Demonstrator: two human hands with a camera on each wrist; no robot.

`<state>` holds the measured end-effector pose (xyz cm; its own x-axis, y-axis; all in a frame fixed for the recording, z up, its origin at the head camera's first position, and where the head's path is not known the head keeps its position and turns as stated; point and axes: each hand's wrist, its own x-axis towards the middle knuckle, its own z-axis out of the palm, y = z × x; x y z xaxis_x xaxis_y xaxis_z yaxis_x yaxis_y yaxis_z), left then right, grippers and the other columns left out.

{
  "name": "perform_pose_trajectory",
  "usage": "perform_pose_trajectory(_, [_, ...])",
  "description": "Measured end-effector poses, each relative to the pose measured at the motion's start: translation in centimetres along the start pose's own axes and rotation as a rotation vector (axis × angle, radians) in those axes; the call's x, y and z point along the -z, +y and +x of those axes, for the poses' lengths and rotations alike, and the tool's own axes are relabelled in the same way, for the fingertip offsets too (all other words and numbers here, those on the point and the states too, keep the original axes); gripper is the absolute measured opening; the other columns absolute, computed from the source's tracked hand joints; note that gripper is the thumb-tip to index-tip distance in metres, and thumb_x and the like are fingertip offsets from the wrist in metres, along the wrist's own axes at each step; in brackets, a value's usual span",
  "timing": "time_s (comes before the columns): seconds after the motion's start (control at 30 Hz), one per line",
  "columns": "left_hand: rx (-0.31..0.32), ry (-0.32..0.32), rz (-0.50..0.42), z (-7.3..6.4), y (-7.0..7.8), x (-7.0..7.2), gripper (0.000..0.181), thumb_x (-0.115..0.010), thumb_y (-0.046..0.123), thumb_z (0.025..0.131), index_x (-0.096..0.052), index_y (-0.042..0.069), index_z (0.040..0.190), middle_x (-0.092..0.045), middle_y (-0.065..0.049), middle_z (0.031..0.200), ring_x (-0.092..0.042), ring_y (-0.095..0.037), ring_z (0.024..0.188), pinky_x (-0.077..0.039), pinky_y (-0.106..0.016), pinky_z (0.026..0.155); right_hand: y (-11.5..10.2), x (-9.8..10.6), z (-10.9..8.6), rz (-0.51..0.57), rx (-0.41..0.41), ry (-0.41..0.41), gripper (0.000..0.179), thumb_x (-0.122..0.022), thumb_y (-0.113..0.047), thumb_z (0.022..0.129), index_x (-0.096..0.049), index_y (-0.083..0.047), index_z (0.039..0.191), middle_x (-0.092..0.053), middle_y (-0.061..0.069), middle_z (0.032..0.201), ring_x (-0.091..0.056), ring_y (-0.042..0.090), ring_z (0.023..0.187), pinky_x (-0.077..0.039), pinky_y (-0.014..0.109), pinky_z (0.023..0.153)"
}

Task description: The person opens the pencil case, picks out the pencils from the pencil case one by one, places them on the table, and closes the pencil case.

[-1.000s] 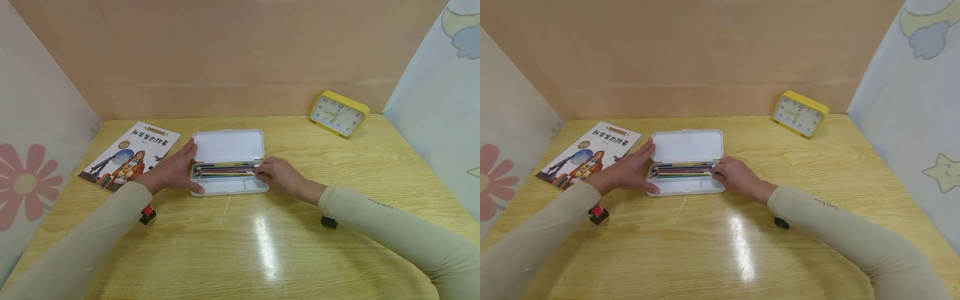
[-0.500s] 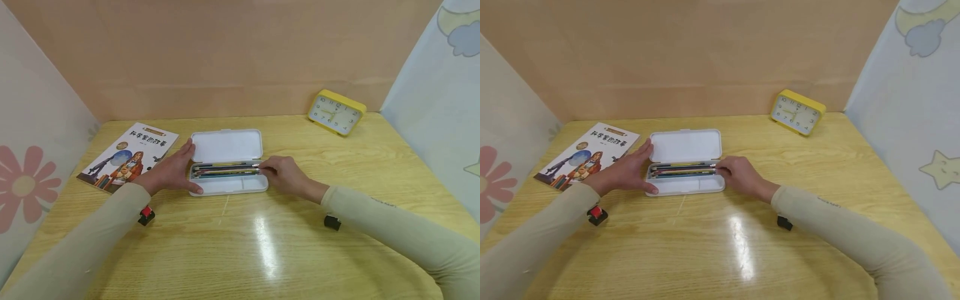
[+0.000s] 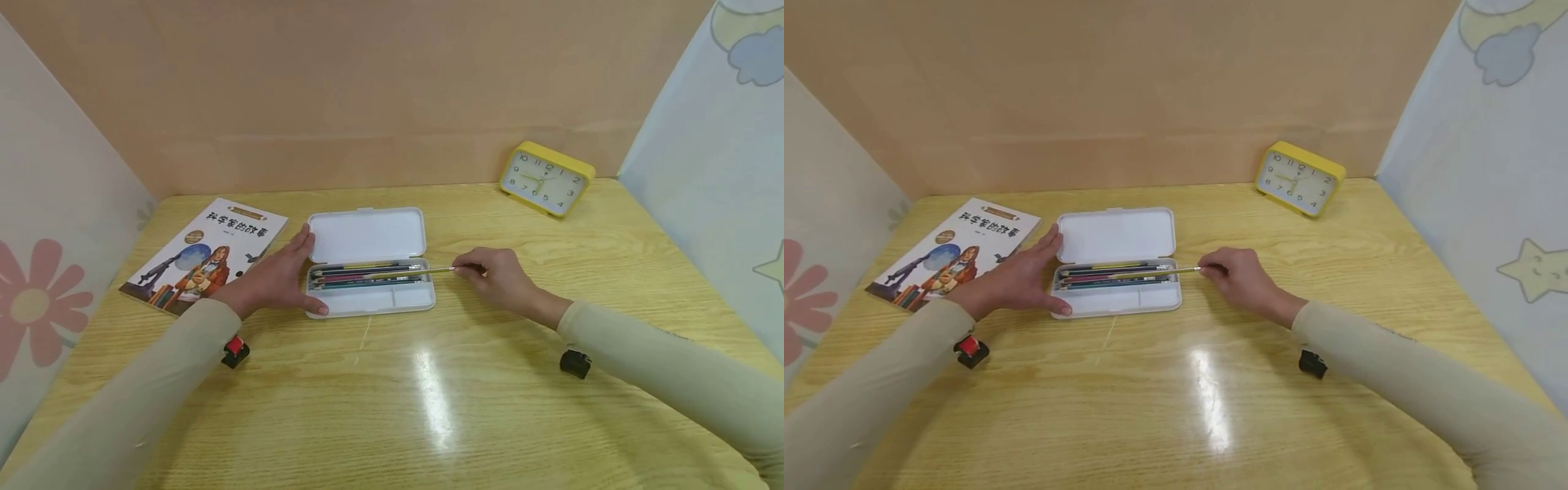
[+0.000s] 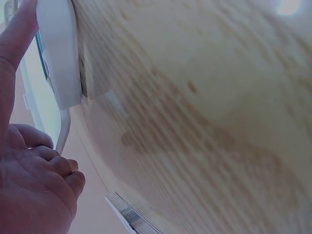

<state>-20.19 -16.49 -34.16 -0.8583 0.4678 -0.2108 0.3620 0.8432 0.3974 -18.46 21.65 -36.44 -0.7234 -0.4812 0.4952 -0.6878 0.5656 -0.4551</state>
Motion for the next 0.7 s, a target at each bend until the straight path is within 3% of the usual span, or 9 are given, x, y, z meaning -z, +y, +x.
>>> perform_pose_trajectory(0.3, [-0.007,-0.014,-0.003,0.1,-0.2,0.1,0.141,-0.078,0.069,0.055,0.001,0.002,0.151,0.015,-0.01,0.155,0.001,-0.032,0.141,-0.015,-0.049,0.11,1.6,3.3,-1.5,-0.049,-0.033,0.064,0.014,-0.073,0.008,0.077,-0.073,-0.002,0.086,-0.069,0.002,0.077,-0.06,0.009,0.062,-0.044,0.013,0.055])
perform_pose_trajectory(0.7, [-0.011,-0.007,-0.016,0.0,-0.2,0.0,0.139,-0.079,0.067,0.055,-0.001,0.002,0.151,0.013,-0.011,0.156,0.001,-0.032,0.141,-0.015,-0.05,0.11,4.8,6.5,-3.3,-0.185,-0.112,0.104,0.012,-0.074,0.008,0.076,-0.074,-0.002,0.083,-0.07,0.008,0.078,-0.058,0.008,0.061,-0.041,0.009,0.057])
